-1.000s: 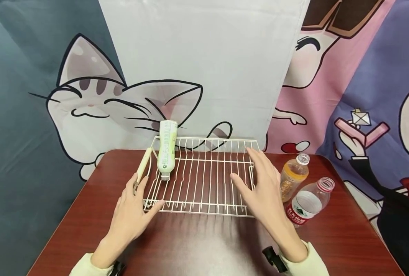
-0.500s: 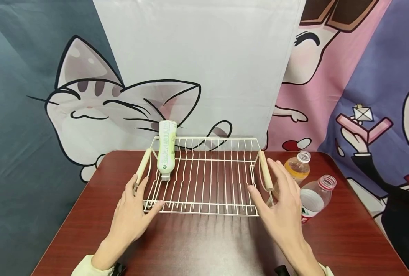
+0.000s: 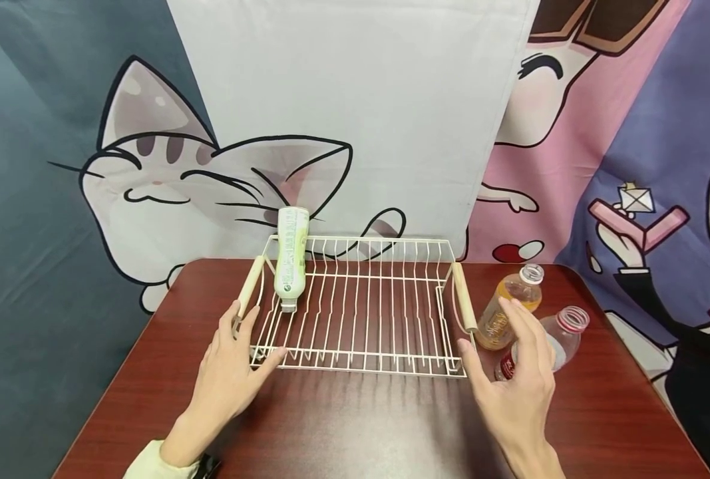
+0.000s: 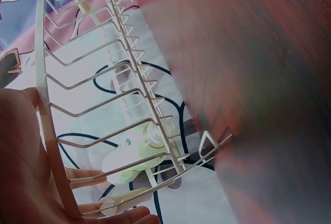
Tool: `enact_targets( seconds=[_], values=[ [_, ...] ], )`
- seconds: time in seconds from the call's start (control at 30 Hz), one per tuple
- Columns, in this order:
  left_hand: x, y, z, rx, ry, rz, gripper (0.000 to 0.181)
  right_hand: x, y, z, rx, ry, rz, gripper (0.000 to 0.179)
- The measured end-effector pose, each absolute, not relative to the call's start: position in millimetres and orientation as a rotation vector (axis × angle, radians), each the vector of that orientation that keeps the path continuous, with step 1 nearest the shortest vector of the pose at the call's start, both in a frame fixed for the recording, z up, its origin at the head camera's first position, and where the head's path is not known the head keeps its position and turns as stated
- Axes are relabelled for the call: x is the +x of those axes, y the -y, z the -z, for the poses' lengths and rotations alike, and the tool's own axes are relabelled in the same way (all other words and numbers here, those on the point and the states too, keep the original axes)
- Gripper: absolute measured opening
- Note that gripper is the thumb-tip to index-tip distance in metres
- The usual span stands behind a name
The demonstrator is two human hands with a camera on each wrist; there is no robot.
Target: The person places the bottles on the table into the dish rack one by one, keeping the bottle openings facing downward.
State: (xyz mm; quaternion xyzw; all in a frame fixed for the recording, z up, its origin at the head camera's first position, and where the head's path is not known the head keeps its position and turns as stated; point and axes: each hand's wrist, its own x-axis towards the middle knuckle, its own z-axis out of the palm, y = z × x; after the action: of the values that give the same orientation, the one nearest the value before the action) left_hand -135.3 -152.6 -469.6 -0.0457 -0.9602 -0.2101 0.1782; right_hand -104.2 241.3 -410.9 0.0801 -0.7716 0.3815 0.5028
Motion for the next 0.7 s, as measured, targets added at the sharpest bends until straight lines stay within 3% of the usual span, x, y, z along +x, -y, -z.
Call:
enact_targets(
  seconds=[0.47,0.7],
  values=[
    [-135,153,470,-0.123,2.712,0.602,0.098,-102,-245,408,0.082,1.374,-1.067,0.08],
    [-136,152,469,-0.116,2.732,0.614,0.096,-97,-266,410,-0.022,1.423,-1.162,0.081]
  ],
)
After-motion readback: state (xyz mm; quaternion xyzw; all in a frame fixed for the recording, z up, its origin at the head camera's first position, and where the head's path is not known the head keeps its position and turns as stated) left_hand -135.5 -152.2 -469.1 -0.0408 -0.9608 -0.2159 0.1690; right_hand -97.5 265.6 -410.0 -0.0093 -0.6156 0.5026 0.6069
